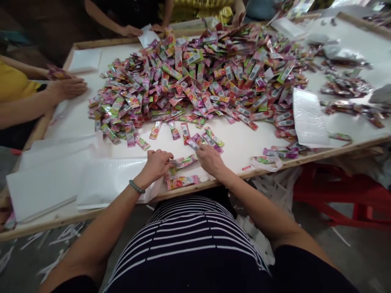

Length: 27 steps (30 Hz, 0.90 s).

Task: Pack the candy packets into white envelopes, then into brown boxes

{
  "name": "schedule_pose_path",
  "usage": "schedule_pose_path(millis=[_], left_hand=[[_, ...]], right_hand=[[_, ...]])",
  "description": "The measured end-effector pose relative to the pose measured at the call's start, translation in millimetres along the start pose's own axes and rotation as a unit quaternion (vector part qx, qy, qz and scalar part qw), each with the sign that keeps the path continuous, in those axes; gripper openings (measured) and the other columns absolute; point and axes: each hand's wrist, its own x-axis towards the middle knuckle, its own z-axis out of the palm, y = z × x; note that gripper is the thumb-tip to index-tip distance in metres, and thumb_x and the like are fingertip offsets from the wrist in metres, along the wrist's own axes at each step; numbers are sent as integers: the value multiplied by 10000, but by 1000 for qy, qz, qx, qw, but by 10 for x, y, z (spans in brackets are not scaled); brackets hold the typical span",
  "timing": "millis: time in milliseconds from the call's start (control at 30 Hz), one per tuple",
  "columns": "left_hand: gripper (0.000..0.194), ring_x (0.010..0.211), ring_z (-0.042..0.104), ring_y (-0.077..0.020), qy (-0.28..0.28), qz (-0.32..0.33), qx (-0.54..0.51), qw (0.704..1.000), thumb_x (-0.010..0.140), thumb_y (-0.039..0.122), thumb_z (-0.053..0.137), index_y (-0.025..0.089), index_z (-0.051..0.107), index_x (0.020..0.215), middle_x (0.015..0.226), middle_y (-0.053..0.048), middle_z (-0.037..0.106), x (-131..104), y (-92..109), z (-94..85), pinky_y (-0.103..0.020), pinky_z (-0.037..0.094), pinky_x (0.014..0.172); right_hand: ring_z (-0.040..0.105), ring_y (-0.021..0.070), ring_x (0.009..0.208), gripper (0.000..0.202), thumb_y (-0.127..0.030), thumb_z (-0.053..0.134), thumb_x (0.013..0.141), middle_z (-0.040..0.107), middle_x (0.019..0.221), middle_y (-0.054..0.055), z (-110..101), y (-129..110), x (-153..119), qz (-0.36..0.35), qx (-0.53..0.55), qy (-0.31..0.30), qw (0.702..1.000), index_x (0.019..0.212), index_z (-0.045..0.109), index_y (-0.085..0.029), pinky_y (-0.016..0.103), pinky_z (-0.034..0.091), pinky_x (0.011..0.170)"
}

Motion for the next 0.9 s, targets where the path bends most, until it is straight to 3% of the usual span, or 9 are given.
schedule_pose_path(millis=[200, 333, 433, 533, 600, 700, 800, 900], left_hand=[[225, 1010, 573, -271, -7, 21, -9, 1000, 861, 173, 486, 176, 687, 962, 1002, -99, 704, 14, -23, -10, -438, 293, 839], [267, 1006, 602, -265, -19, 68, -39, 997, 831, 144, 512, 193, 704, 1009, 1029, -72, 718, -79, -6, 64, -452, 337, 875], [280, 965, 627, -232, -22, 112, -80, 990, 819, 90, 498, 179, 708, 982, 989, -65, 727, -202, 65, 119, -403, 422, 876], [344, 1082, 594, -221, 77, 109, -107, 985, 835, 66, 482, 143, 647, 1127, 1145, -104, 679, -309, 97, 175, -368, 461, 948], [368, 1188, 539, -257, 111, 88, -89, 986, 873, 122, 493, 121, 585, 1229, 1282, -144, 609, -326, 90, 204, -420, 450, 998], [318, 1121, 571, -277, 28, 87, -60, 994, 897, 171, 500, 116, 600, 1194, 1220, -136, 645, -275, 67, 195, -442, 473, 952], [265, 1023, 614, -235, -17, 59, -72, 995, 905, 172, 479, 147, 641, 1113, 1097, -93, 700, -158, 36, 95, -377, 477, 920], [278, 988, 645, -223, 40, -70, -92, 993, 918, 244, 477, 161, 629, 1136, 1110, -96, 698, 69, -1, -72, -345, 481, 887]], right_hand=[[597, 226, 947, 314, -159, 422, 940, 661, 1030, 99, -5, 122, -58, 8, 50, 72, 996, 1147, 658, -173, 329, 463, 827], [607, 197, 894, 337, -83, 459, 896, 680, 975, 76, 12, 15, 64, -62, 90, 123, 986, 1128, 676, -193, 296, 469, 780], [612, 174, 817, 307, -43, 503, 852, 691, 865, 66, -4, -137, 103, -162, 89, 40, 982, 1025, 718, -177, 261, 459, 717], [636, 158, 805, 239, -128, 545, 885, 712, 870, 60, -44, -220, 25, -220, 130, -34, 966, 1039, 718, -186, 247, 470, 717], [652, 175, 915, 261, -233, 535, 930, 719, 1006, 87, -89, -170, -14, -170, 157, 11, 973, 1138, 683, -181, 276, 490, 812], [565, 270, 1176, 478, -442, 541, 928, 623, 1267, 164, -176, 45, 66, 28, 116, 117, 986, 1301, 576, -145, 408, 447, 990], [373, 384, 1354, 803, -662, 512, 861, 428, 1467, 208, -210, 240, 233, 197, 46, 73, 977, 1463, 386, -146, 552, 371, 1041], [206, 416, 1427, 967, -755, 491, 808, 259, 1559, 206, -142, 273, 330, 222, 8, 7, 975, 1528, 242, -160, 584, 286, 1083]])
